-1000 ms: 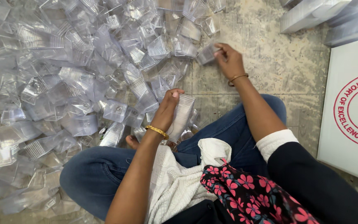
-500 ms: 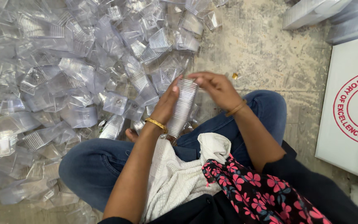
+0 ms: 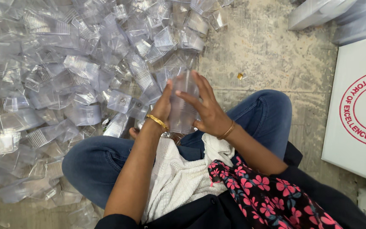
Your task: The person sits on the floor among a large pile of clear plastic cups and stacks them one at a time, picking up individual cups and nesting them into a growing stack, then setting completed stacks aside.
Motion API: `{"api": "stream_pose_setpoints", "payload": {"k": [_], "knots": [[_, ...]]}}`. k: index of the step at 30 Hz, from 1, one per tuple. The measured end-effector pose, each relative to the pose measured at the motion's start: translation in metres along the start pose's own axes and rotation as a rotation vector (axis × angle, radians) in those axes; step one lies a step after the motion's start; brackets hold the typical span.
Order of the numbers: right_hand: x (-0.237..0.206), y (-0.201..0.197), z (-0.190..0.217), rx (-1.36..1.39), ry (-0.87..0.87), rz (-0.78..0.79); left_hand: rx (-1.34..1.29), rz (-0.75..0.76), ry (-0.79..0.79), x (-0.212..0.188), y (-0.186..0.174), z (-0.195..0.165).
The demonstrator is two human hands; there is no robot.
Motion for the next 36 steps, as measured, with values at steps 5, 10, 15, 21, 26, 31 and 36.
{"api": "stream_pose_setpoints", "payload": {"k": [5, 10, 15, 21, 26, 31, 36], "knots": [[-0.043, 0.014, -0.072, 0.26, 0.353, -0.181, 0.367, -0.052, -0.151, -0.001, 0.005, 0.007], [-0.093, -0.058, -0.249, 1.05, 0.73, -0.841, 1.17, -0.274, 0.34, -0.031, 0.016, -0.05], [-0.127, -0.146, -0.377, 0.632, 1.276, -1.082, 1.582, -0.693, 0.654, -0.065, 0.01, -0.093], [-0.132, -0.168, -0.404, 0.684, 1.161, -1.283, 1.7, -0.68, 0.477, -0.05, 0.002, -0.07], [-0.114, -0.079, -0.376, 1.28, 1.22, -1.231, 1.682, -0.757, 0.261, -0.037, -0.018, -0.06], [-0.037, 0.011, -0.198, 0.156, 0.472, -0.261, 1.66, -0.773, 0.278, -0.032, -0.026, -0.063], [-0.009, 0.086, -0.065, 0.025, 0.062, 0.077, 1.543, -0.76, 0.333, -0.044, -0.03, -0.08]]}}
Point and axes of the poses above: each hand's wrist, its own x-axis towards the middle knuckle, its own y-axis out of the palm, z = x × y, the point moved 7 cm from there along x, towards the middle knuckle, and after that the axes turned 3 degrees about z, right-handed, at the moved point
